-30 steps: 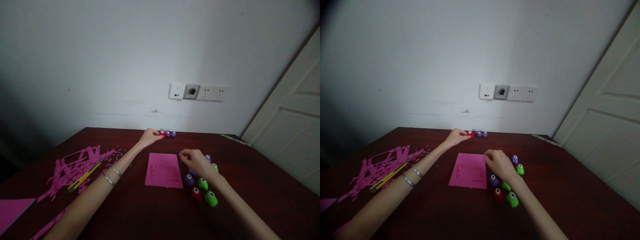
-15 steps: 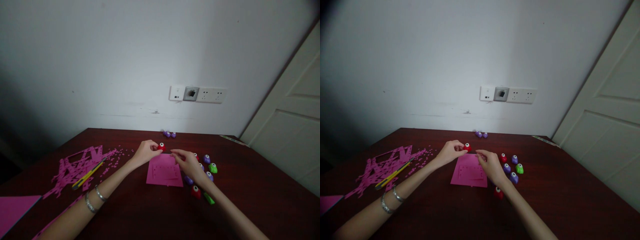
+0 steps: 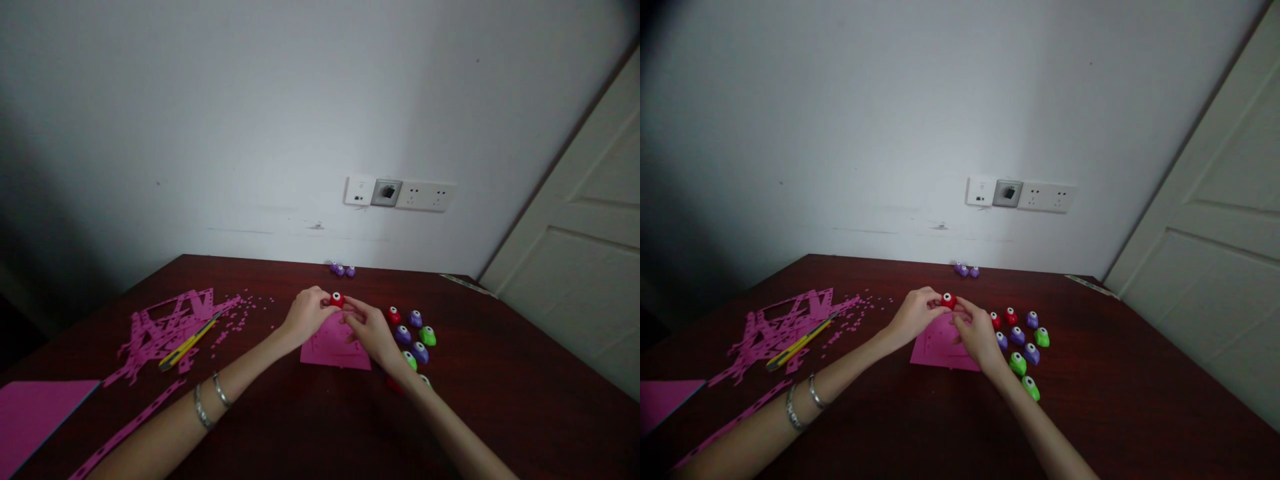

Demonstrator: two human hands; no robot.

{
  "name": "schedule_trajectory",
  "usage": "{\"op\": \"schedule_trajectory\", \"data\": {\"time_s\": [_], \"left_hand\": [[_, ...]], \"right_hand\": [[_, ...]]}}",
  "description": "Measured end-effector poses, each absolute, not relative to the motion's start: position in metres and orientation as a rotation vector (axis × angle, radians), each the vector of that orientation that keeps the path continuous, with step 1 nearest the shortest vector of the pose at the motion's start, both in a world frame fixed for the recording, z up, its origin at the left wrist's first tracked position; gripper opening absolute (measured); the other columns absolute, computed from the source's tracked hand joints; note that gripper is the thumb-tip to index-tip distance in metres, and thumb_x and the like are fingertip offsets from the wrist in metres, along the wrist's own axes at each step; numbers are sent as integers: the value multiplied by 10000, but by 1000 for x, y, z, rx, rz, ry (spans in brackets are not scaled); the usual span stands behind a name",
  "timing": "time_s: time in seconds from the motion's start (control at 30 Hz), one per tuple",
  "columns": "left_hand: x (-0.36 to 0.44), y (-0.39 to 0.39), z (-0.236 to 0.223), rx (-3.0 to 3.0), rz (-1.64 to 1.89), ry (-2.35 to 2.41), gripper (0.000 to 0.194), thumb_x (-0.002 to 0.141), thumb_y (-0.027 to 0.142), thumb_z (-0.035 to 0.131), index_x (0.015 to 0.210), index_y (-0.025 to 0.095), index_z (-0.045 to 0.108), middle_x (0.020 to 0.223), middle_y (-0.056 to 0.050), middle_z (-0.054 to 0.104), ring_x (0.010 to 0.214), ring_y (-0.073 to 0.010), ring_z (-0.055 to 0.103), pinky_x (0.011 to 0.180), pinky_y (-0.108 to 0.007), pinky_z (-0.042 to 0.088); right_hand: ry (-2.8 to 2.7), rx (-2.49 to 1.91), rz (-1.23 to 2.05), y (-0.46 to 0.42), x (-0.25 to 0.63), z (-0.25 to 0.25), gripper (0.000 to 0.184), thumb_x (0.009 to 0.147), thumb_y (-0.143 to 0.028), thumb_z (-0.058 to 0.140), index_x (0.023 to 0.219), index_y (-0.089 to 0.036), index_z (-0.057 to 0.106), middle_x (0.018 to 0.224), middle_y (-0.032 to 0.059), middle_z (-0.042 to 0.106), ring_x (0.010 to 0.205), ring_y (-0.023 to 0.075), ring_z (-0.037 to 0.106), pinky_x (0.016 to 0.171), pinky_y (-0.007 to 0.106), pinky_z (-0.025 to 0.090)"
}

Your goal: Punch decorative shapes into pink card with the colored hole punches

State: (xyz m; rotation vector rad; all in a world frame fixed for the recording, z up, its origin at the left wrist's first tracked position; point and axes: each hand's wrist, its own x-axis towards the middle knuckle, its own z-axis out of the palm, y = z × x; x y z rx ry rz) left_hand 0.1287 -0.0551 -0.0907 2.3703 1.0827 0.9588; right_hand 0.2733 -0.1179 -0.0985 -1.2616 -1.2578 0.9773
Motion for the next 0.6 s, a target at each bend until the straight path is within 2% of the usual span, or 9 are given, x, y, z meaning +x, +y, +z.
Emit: {"op": "schedule_trajectory", "data": {"time_s": [0.17,0.3,0.43,0.6], "left_hand": [[131,-64,-87,2471,842,1034,217,802,118,491,873,165,691,781,-57,649,711,-155,580,695,-275,436],[131,-71,-85,2537,749,1078,315,783,31,400,874,150,677,805,-77,645,740,-166,595,713,-286,447],[131,-76,-84,2585,672,1149,335,742,-3,390,877,146,658,850,-83,630,765,-175,598,735,-301,460],[132,-81,-85,2634,630,1174,330,757,10,389,919,147,642,883,-79,626,821,-176,605,776,-307,468]], "right_hand": [[-1212,-1294,936,-116,270,-99,543,641,-222,589,1165,-83,566,932,88,661,722,175,612,417,251,562],[-1255,-1367,834,-116,270,-103,586,668,-290,623,1197,-50,544,824,84,663,582,151,599,386,268,550],[-1356,-1437,666,-116,271,-104,543,692,-346,635,1163,-81,579,771,63,667,440,119,564,331,251,507],[-1443,-1490,494,-116,271,-102,413,730,-391,595,1014,-97,651,700,55,673,380,128,557,303,229,450]]}}
